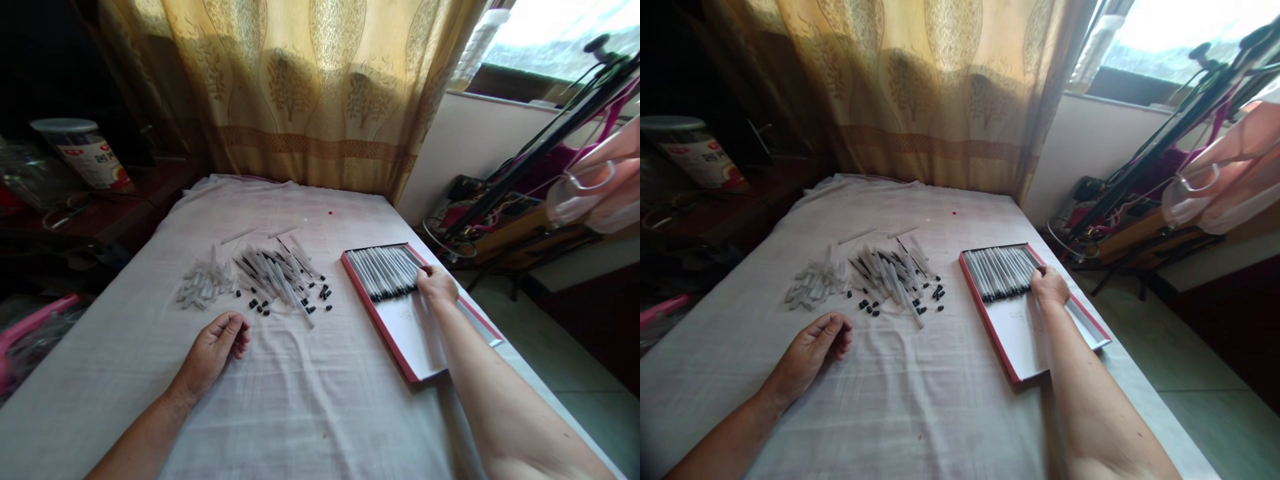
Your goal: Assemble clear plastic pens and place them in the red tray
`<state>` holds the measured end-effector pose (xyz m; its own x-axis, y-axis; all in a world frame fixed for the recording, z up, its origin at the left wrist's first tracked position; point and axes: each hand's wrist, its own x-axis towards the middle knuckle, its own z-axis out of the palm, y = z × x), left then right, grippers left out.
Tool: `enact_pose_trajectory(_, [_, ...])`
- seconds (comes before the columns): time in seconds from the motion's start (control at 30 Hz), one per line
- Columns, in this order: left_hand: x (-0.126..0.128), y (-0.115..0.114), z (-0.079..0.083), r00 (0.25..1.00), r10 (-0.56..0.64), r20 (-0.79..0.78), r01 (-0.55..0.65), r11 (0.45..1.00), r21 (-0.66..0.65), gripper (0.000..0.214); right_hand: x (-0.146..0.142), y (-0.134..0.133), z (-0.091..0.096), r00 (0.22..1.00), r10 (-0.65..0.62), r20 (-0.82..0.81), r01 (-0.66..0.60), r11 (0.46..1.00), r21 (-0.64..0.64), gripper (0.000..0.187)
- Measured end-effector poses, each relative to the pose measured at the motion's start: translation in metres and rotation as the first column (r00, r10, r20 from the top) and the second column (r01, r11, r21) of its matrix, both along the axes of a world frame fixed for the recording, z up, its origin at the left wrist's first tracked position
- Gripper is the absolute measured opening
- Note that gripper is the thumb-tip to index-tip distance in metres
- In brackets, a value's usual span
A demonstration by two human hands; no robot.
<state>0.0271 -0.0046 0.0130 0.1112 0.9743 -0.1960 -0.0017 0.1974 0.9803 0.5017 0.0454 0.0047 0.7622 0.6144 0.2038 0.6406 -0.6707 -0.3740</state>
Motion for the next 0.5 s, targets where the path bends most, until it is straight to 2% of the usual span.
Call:
enact_pose_trajectory(0.17, [0.000,0.001,0.000,1.000,-0.005,-0.017,0.005,1.000,-0.001,0.057,-0.001,-0.001,0.001,0.999,0.035,0.012,-0.034,0.998,-0.062,0.034])
enact_pose_trajectory(0.33, [0.001,0.000,0.002,1.000,-0.001,-0.016,0.001,1.000,-0.011,0.057,-0.005,-0.003,0.012,0.997,0.068,0.019,-0.066,0.991,-0.117,0.036])
enact_pose_trajectory(0.5, [0.001,0.001,0.001,1.000,-0.007,-0.001,0.007,1.000,-0.010,0.056,-0.031,0.001,0.028,0.988,0.133,0.074,-0.128,0.989,-0.075,0.038])
